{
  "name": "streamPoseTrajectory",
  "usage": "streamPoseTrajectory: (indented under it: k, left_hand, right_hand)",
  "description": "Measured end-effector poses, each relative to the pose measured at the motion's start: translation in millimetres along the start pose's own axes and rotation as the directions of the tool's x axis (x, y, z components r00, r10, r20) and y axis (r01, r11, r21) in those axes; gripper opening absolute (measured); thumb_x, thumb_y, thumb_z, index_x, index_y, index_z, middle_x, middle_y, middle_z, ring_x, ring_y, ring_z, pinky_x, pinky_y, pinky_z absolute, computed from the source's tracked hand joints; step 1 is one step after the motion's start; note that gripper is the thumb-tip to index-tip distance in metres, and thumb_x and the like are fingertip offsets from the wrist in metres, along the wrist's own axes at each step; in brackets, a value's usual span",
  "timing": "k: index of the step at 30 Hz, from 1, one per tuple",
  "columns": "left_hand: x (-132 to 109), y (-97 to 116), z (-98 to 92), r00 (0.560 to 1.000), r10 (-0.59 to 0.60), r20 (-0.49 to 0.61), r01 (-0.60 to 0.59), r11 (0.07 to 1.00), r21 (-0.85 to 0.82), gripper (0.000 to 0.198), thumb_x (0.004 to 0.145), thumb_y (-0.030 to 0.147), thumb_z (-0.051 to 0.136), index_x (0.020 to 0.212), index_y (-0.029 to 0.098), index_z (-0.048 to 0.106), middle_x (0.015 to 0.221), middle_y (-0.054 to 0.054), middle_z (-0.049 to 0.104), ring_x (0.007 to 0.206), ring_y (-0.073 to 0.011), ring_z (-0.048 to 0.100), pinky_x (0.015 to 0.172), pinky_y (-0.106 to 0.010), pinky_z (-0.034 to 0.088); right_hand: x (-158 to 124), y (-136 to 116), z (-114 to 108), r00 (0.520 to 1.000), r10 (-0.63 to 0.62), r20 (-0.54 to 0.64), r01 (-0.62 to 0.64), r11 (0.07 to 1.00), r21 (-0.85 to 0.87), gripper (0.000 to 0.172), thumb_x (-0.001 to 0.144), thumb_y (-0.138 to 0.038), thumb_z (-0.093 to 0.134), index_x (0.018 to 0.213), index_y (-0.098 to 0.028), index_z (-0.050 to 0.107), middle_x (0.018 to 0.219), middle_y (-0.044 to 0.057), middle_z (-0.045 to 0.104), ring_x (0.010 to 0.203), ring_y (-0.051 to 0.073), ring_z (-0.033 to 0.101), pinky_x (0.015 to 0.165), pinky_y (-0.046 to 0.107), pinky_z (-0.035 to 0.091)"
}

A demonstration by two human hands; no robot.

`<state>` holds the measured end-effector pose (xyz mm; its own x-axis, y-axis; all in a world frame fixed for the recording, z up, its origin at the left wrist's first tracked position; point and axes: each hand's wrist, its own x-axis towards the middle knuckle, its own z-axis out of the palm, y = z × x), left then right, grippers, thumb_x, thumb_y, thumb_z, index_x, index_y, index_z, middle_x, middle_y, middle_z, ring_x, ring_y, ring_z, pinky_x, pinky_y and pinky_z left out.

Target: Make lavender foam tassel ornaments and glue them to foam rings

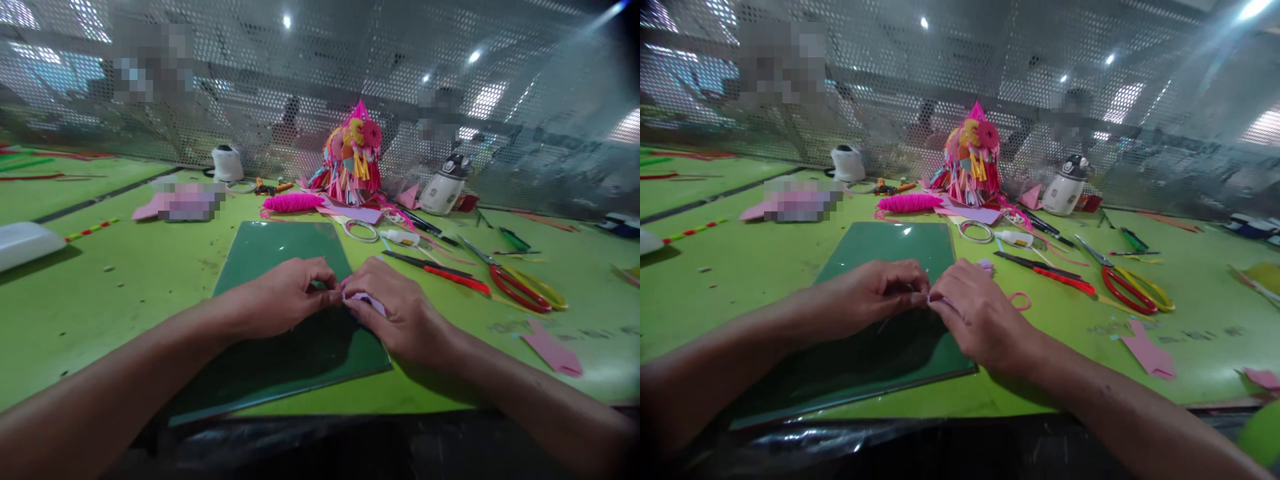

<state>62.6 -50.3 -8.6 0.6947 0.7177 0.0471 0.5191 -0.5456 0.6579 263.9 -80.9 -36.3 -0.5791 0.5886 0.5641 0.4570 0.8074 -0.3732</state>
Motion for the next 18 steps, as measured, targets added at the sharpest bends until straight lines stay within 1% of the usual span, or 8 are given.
streamPoseTrajectory:
  k: [3,6,9,12,14,16,18]
  left_hand:
    - [-2,5,-3.9,0.998,-0.017,0.063,0.020,0.999,-0.047,0.027,0.088,0.037,0.047,0.083,0.015,0.064,0.079,-0.001,0.056,0.075,-0.0138,0.050,0.069,-0.023,0.038]
    - [-3,8,-8.4,0.990,-0.041,0.131,0.057,0.992,-0.117,0.035,0.090,0.040,0.042,0.078,0.014,0.062,0.071,0.000,0.052,0.067,-0.0118,0.046,0.063,-0.021,0.037]
    - [-3,6,-9.5,0.985,-0.066,0.157,0.094,0.979,-0.180,0.035,0.090,0.040,0.043,0.080,0.014,0.064,0.069,0.001,0.055,0.064,-0.0105,0.045,0.061,-0.021,0.036]
    - [-2,1,-7.6,0.987,-0.077,0.144,0.105,0.973,-0.204,0.029,0.086,0.038,0.052,0.087,0.015,0.068,0.071,0.001,0.060,0.063,-0.0101,0.047,0.061,-0.020,0.036]
    - [-2,-2,-6.1,0.988,-0.090,0.124,0.113,0.974,-0.195,0.027,0.083,0.038,0.055,0.088,0.015,0.069,0.066,0.002,0.059,0.058,-0.0090,0.045,0.056,-0.019,0.033]
    - [-2,-3,-4.8,0.989,-0.100,0.104,0.119,0.975,-0.189,0.028,0.083,0.039,0.056,0.088,0.016,0.070,0.061,0.003,0.056,0.053,-0.0078,0.040,0.051,-0.019,0.029]
    - [-3,-4,-3.7,0.990,-0.102,0.093,0.119,0.972,-0.201,0.027,0.082,0.039,0.057,0.086,0.016,0.071,0.058,0.004,0.053,0.050,-0.0071,0.036,0.049,-0.019,0.026]
  right_hand:
    - [0,0,-1,0.999,-0.036,-0.004,0.036,0.999,0.003,0.008,0.090,-0.015,0.052,0.088,-0.014,0.059,0.083,0.007,0.060,0.080,0.018,0.051,0.073,0.034,0.041]
    - [0,2,-2,0.999,-0.047,-0.009,0.047,0.999,0.013,0.008,0.090,-0.016,0.052,0.088,-0.014,0.059,0.081,0.007,0.059,0.079,0.018,0.051,0.072,0.034,0.041]
    - [1,3,-4,0.999,-0.030,-0.011,0.030,0.999,0.015,0.009,0.090,-0.016,0.052,0.088,-0.014,0.060,0.081,0.007,0.059,0.079,0.018,0.051,0.071,0.034,0.041]
    - [1,3,-5,1.000,-0.008,-0.002,0.008,1.000,0.026,0.008,0.089,-0.016,0.052,0.088,-0.015,0.060,0.080,0.007,0.060,0.077,0.018,0.052,0.071,0.033,0.041]
    - [0,3,-5,0.999,0.038,0.006,-0.038,0.998,0.043,0.007,0.088,-0.018,0.054,0.091,-0.015,0.060,0.082,0.006,0.060,0.078,0.018,0.053,0.071,0.033,0.041]
    - [-1,2,-6,0.996,0.094,0.005,-0.095,0.994,0.061,0.013,0.087,-0.020,0.057,0.098,-0.016,0.060,0.089,0.007,0.060,0.082,0.018,0.054,0.073,0.033,0.042]
    - [-2,1,-4,0.992,0.123,-0.015,-0.121,0.990,0.076,0.019,0.085,-0.022,0.060,0.104,-0.016,0.059,0.094,0.007,0.061,0.085,0.018,0.055,0.075,0.033,0.043]
